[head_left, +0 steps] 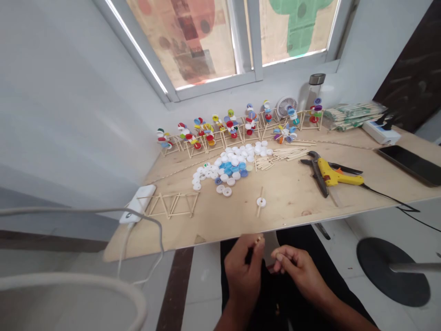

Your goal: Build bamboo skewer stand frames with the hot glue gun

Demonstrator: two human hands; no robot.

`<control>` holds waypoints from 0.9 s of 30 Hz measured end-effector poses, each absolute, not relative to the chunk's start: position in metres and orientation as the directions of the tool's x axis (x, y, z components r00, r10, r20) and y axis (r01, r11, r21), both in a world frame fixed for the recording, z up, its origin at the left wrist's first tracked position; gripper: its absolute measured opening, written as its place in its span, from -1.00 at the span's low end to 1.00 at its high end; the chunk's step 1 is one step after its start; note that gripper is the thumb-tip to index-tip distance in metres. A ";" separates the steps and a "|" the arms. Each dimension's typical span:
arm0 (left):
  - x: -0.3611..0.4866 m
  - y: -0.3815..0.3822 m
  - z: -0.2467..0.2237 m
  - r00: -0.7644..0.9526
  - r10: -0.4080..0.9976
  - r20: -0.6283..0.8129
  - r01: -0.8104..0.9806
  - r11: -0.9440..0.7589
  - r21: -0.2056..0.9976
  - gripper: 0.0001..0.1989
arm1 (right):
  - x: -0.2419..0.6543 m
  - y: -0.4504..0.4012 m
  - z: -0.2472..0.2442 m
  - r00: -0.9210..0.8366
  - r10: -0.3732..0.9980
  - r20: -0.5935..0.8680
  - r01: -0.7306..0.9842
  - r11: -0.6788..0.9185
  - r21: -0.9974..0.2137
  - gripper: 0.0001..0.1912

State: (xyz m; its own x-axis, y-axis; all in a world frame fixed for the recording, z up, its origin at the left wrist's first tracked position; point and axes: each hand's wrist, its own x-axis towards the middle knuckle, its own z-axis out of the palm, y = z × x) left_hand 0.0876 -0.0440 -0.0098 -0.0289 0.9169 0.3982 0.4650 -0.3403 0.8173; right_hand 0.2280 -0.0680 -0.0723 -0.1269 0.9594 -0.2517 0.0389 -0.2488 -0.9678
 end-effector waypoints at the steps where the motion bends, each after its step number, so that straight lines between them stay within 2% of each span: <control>1: 0.082 -0.035 -0.007 -0.027 0.930 0.368 0.480 -0.310 0.820 -0.87 | 0.230 -0.069 -0.075 -0.129 0.962 -0.241 0.103 -0.229 -0.968 -0.67; 4: 0.067 -0.004 -0.005 -0.003 0.947 0.320 0.517 -0.272 0.811 -0.82 | 0.239 -0.069 -0.075 -0.184 0.962 -0.201 0.294 -0.141 -0.945 -0.66; 6: 0.062 0.016 -0.009 0.054 0.950 0.309 0.534 -0.288 0.795 -0.80 | 0.245 -0.066 -0.068 -0.204 0.971 -0.123 0.395 -0.033 -0.918 -0.71; 10: 0.060 0.043 -0.022 0.142 0.952 0.272 0.568 -0.304 0.765 -0.81 | 0.257 -0.042 -0.046 -0.138 0.965 0.224 0.565 0.262 -0.783 -0.78; 12: 0.061 0.051 -0.027 0.170 0.955 0.242 0.575 -0.295 0.763 -0.81 | 0.260 -0.022 -0.037 -0.174 0.930 0.323 0.648 0.355 -0.674 -0.79; 16: 0.062 0.061 -0.031 0.196 0.960 0.199 0.583 -0.277 0.764 -0.80 | 0.256 0.017 -0.034 -0.305 0.885 0.351 0.771 0.446 -0.455 -0.76; 19: 0.063 0.066 -0.032 0.254 0.950 0.180 0.569 -0.298 0.766 -0.80 | 0.249 0.033 -0.037 -0.369 0.858 0.357 0.804 0.488 -0.340 -0.76; 22: 0.063 0.070 -0.035 0.281 0.942 0.181 0.587 -0.318 0.745 -0.82 | 0.243 0.041 -0.039 -0.399 0.842 0.363 0.817 0.506 -0.278 -0.78; 27: 0.063 0.078 -0.038 0.219 0.956 0.194 0.632 -0.291 0.718 -0.83 | 0.237 0.062 -0.042 -0.398 0.837 0.375 0.830 0.503 -0.240 -0.78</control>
